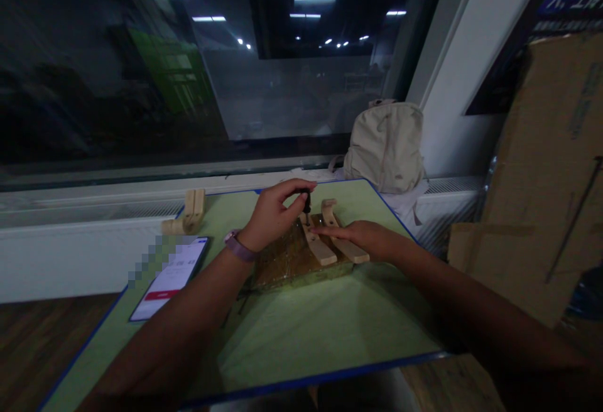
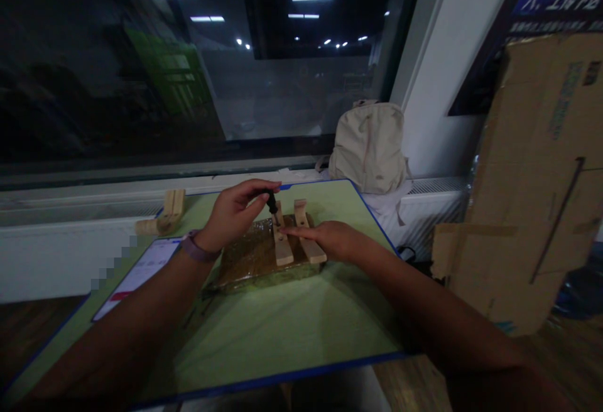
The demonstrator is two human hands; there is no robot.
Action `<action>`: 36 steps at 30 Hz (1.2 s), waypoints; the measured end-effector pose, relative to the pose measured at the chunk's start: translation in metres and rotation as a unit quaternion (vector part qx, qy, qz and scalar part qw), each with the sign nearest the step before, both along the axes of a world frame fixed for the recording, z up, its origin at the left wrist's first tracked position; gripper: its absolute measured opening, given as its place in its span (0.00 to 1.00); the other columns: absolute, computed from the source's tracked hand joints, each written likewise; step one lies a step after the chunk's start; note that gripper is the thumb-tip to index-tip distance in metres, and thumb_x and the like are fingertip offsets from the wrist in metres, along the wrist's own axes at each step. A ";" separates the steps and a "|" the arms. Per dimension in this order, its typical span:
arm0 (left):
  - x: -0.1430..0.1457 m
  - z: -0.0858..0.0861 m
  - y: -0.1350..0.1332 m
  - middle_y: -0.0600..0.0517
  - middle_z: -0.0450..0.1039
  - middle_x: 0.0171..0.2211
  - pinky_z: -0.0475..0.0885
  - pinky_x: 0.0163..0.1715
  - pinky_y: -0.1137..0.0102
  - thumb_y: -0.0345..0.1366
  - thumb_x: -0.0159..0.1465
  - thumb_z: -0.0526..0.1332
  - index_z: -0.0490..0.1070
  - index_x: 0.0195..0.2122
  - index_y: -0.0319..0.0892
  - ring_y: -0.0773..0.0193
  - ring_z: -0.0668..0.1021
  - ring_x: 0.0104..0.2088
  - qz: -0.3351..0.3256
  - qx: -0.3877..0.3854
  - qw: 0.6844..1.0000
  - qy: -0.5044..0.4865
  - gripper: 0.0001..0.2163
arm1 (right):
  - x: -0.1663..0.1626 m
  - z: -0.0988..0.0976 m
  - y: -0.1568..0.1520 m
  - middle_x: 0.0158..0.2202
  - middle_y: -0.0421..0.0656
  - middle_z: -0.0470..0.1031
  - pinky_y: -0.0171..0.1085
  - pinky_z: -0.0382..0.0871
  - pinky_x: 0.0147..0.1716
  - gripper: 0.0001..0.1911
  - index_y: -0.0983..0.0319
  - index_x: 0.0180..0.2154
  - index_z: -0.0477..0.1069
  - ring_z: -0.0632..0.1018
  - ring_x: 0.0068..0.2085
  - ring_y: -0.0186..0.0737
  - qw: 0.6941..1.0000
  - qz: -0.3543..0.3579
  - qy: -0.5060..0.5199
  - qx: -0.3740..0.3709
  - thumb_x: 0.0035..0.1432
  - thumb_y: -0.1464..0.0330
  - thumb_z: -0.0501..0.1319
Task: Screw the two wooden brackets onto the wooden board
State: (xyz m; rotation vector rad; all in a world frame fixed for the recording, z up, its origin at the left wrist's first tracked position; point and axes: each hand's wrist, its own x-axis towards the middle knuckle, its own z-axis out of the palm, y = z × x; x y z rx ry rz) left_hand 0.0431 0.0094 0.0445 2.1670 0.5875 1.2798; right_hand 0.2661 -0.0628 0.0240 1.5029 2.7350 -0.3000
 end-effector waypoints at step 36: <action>-0.004 0.003 0.004 0.48 0.76 0.38 0.73 0.40 0.67 0.34 0.65 0.60 0.75 0.44 0.43 0.63 0.78 0.39 0.033 0.119 0.992 0.033 0.08 | 0.004 -0.009 0.003 0.36 0.43 0.80 0.34 0.64 0.32 0.37 0.51 0.64 0.61 0.77 0.31 0.41 0.998 -0.006 0.065 -0.007 0.54 0.76 0.62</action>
